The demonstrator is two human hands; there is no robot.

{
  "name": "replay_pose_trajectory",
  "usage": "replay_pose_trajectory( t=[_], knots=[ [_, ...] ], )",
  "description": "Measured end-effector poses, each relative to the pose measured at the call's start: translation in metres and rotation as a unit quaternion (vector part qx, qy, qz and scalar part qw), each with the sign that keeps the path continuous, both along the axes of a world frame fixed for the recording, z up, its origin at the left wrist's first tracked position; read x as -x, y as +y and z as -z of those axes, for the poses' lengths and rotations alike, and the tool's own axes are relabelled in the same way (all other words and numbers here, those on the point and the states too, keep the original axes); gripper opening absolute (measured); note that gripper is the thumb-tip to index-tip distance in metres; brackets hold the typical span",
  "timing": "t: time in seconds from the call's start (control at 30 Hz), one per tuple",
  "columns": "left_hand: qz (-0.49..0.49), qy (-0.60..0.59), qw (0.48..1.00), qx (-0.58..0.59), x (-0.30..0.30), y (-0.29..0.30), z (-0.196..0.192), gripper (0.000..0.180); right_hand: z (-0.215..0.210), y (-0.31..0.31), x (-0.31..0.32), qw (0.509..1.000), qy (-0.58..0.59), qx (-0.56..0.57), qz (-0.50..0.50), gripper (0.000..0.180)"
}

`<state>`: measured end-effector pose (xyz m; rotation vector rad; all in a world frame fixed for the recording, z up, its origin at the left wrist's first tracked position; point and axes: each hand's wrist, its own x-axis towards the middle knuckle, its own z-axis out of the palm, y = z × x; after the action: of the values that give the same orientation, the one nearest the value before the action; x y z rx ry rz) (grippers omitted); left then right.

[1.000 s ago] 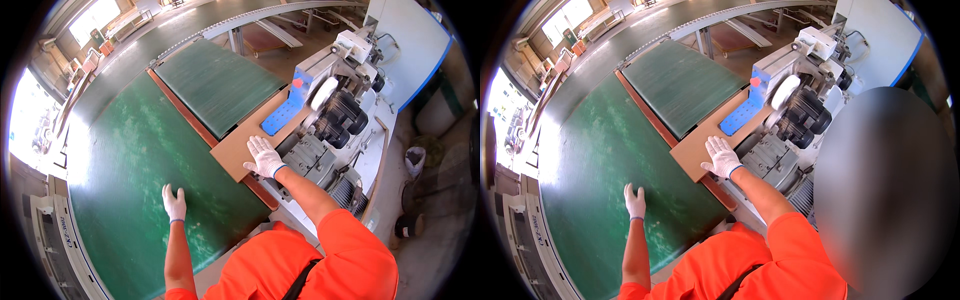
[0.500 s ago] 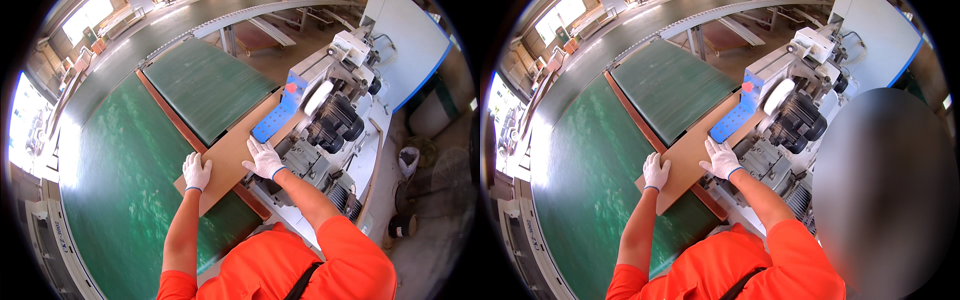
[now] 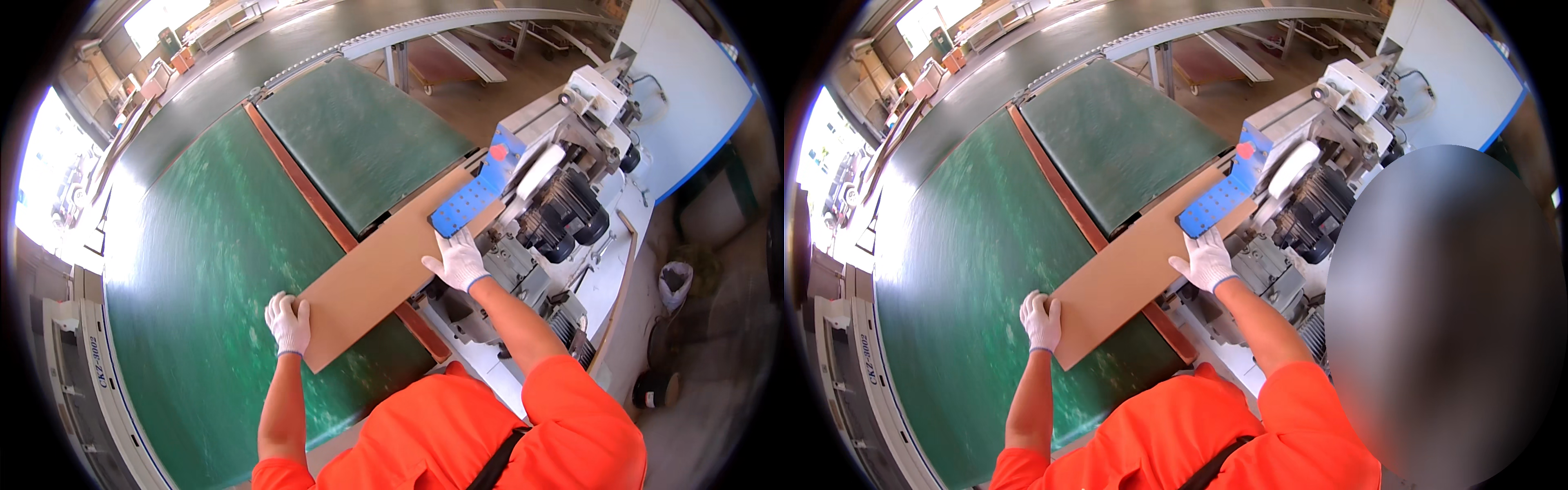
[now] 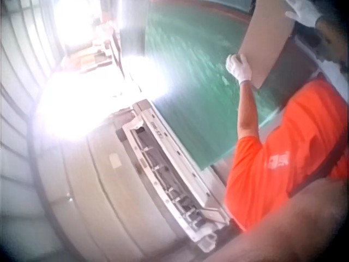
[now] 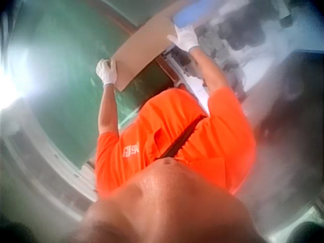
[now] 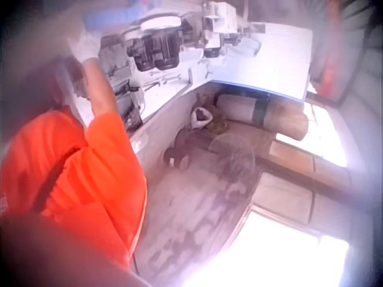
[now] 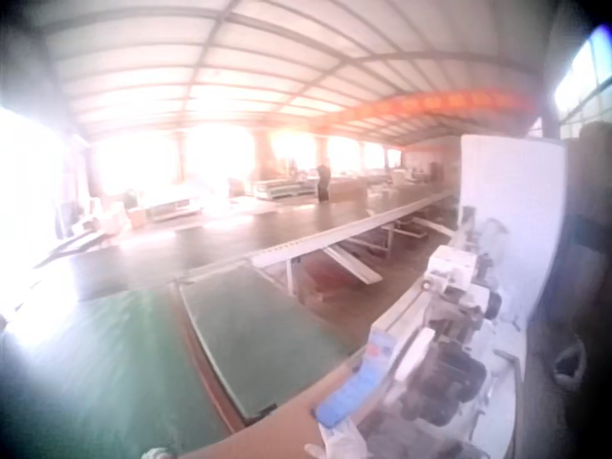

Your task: The person repeatedly feeds wooden panels into an edge-banding machine, removes them after processing, and stacks them on a nearby cabinet.

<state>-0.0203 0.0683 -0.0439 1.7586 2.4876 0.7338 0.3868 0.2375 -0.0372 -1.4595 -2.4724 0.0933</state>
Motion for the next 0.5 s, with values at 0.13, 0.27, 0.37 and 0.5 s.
replay_pose_trajectory(
  t=[0.13,0.27,0.37,0.5],
  knots=[
    [-0.026,0.037,0.999,0.009,-0.018,-0.070,0.003,0.034,0.000,-0.028,-0.004,0.999,0.009,0.010,-0.035,0.091],
    [-0.047,0.031,0.998,0.029,-0.043,-0.157,-0.002,0.030,-0.004,-0.029,-0.004,0.999,0.001,0.001,-0.048,0.095],
    [-0.091,0.018,0.994,0.054,-0.073,-0.198,0.001,0.029,0.007,0.008,-0.017,0.998,-0.038,-0.037,0.025,0.096],
    [-0.119,-0.006,0.991,0.067,-0.089,-0.230,0.000,0.032,-0.009,0.038,-0.020,0.997,-0.006,0.062,0.046,0.084]
  ],
)
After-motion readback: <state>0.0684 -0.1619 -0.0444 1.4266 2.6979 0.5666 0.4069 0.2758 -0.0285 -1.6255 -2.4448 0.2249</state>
